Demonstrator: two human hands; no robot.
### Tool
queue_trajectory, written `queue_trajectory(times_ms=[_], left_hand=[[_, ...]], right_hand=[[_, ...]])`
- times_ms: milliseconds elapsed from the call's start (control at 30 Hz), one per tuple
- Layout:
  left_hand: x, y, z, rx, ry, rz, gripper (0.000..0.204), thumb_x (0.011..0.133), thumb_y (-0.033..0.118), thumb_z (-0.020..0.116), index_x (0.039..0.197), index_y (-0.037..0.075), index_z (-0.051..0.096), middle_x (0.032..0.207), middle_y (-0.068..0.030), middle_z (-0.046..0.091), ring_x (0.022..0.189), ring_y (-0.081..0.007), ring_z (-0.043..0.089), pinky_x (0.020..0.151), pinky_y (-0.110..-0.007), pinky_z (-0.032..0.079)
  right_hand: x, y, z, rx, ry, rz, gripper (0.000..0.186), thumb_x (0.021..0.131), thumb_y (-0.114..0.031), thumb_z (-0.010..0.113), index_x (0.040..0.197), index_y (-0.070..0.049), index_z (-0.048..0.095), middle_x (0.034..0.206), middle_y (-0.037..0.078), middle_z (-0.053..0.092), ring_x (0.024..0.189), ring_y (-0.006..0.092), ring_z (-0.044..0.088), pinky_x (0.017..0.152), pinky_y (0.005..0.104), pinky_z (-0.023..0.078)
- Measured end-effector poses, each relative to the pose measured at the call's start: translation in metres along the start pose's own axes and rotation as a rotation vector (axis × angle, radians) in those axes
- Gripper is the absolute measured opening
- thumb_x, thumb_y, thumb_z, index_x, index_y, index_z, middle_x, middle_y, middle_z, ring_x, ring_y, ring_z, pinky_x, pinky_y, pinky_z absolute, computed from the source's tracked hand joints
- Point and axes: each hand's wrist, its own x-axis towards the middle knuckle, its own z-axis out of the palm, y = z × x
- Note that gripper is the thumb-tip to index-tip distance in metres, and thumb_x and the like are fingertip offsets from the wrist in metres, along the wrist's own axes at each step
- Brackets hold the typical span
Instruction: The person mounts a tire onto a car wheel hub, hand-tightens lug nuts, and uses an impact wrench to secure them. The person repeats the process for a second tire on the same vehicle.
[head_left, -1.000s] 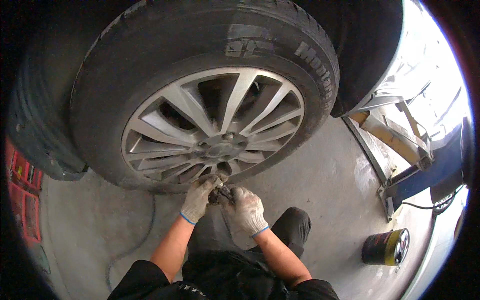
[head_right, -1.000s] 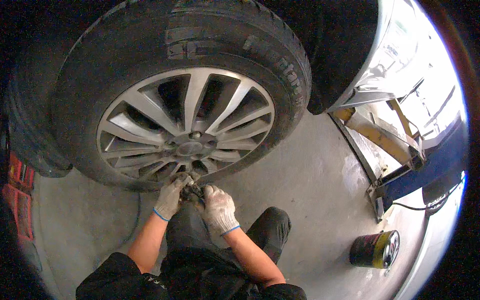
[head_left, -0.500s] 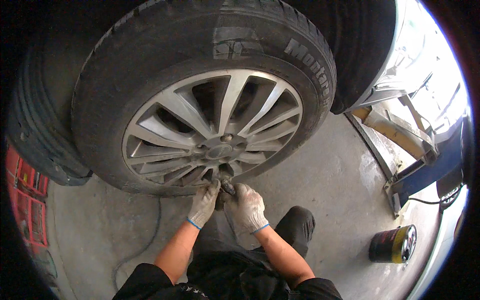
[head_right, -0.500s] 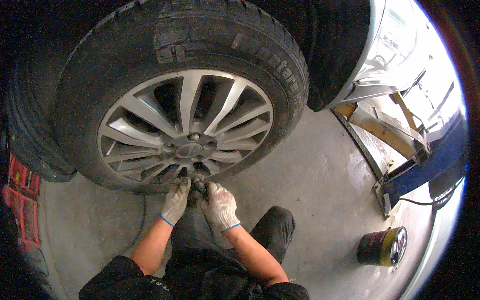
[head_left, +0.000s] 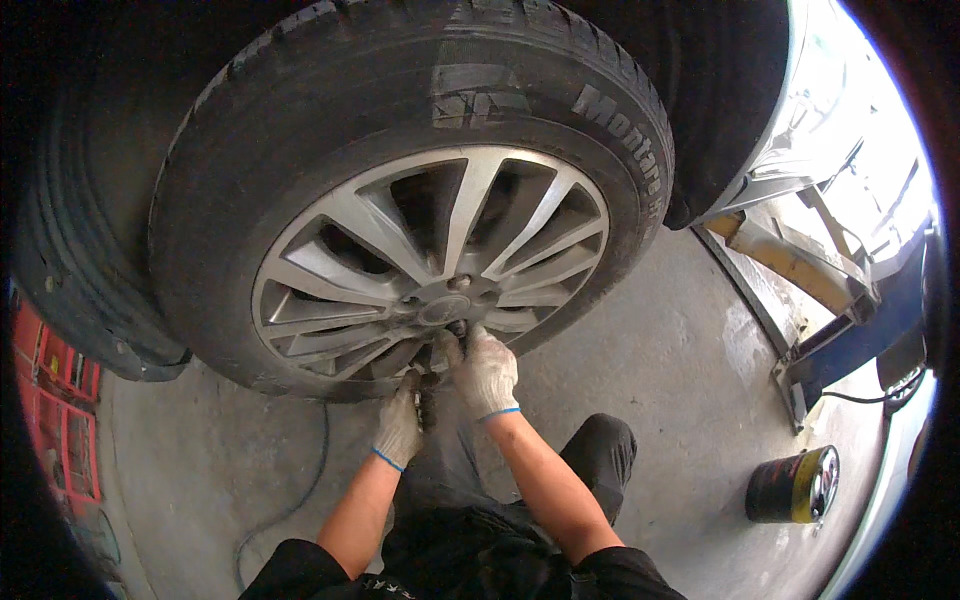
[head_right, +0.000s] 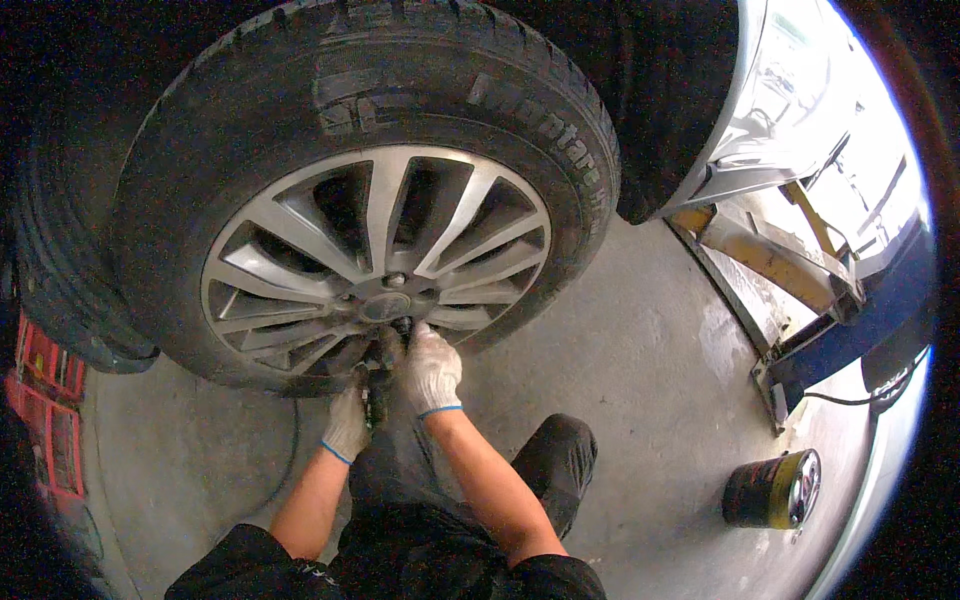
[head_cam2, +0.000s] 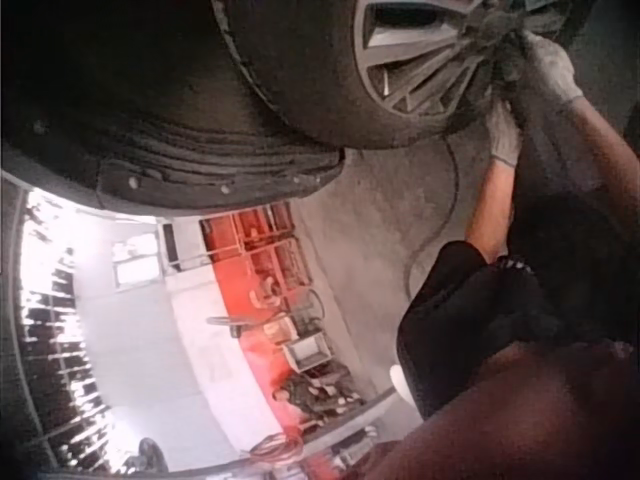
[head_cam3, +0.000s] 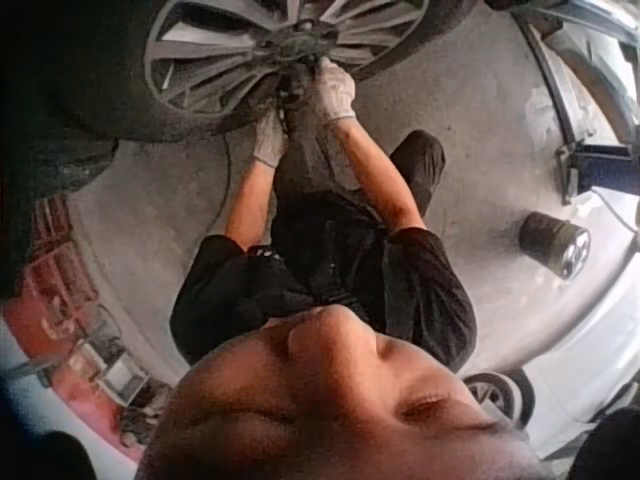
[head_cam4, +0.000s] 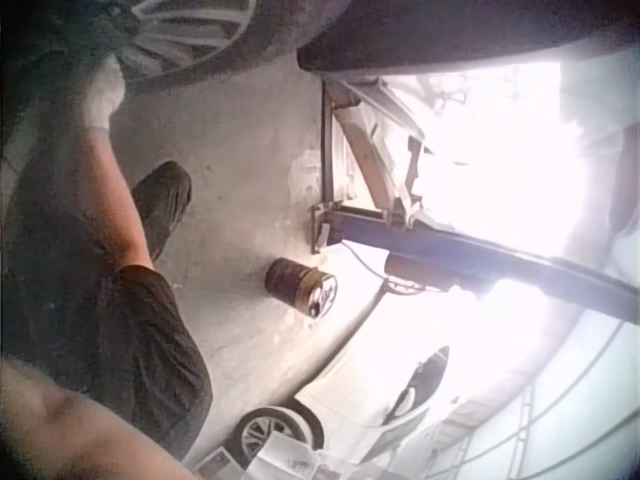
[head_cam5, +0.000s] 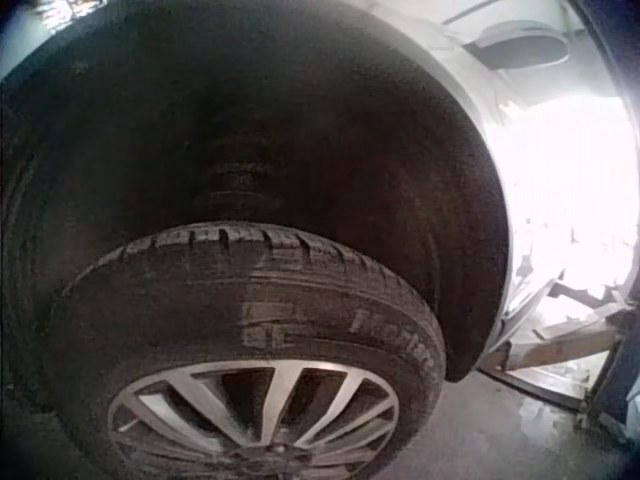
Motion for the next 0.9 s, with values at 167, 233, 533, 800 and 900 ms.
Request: queue_trajectory(times_ms=[167,233,533,800,900], left_hand=[[0.008,-0.012,0.0,-0.033,-0.032,0.098,0.035,0.099,0.045,0.065,0.104,0.011,0.069,0.081,-0.0016,0.061,0.063,-0.0146,0.057,0.054,-0.033,0.047],[0.0,-0.003,-0.002,-0.281,-0.087,-0.108,0.031,0.1,0.042,0.062,0.105,0.012,0.068,0.08,-0.0016,0.061,0.061,-0.0152,0.057,0.053,-0.033,0.047],[-0.003,0.012,0.001,-0.317,-0.172,-0.127,0.029,0.104,0.035,0.05,0.105,0.014,0.07,0.083,-0.0002,0.064,0.063,-0.0149,0.058,0.05,-0.031,0.046],[-0.005,0.012,-0.002,-0.311,-0.129,-0.108,0.014,0.1,0.024,0.063,0.104,0.013,0.07,0.078,-0.0003,0.059,0.061,-0.0135,0.054,0.05,-0.03,0.043],[-0.014,0.022,0.006,-0.252,-0.12,-0.099,0.014,0.098,0.026,0.067,0.101,0.013,0.069,0.077,-0.0001,0.057,0.059,-0.0125,0.052,0.049,-0.03,0.042]], right_hand=[[0.01,0.033,0.033,0.448,-0.03,0.116,0.055,0.103,-0.054,0.05,0.103,-0.002,0.069,0.103,0.026,0.072,0.102,0.0477,0.066,0.087,0.0532,0.05],[0.003,0.019,0.018,0.407,-0.108,0.122,0.054,0.102,-0.054,0.051,0.103,-0.002,0.069,0.103,0.026,0.072,0.102,0.0471,0.066,0.087,0.0529,0.05],[0.005,0.023,0.029,0.26,0.067,-0.023,0.052,0.102,-0.047,0.053,0.113,0.001,0.067,0.106,0.026,0.072,0.1,0.0439,0.068,0.085,0.0494,0.052],[-0.008,0.002,0.006,0.072,0.075,0.077,0.059,0.097,-0.058,0.057,0.104,0.0,0.07,0.101,0.027,0.071,0.101,0.0455,0.067,0.085,0.0533,0.052],[0.004,0.027,0.028,0.292,0.025,0.049,0.059,0.097,-0.056,0.059,0.12,-0.001,0.064,0.111,0.026,0.072,0.104,0.0463,0.067,0.088,0.0527,0.053]])
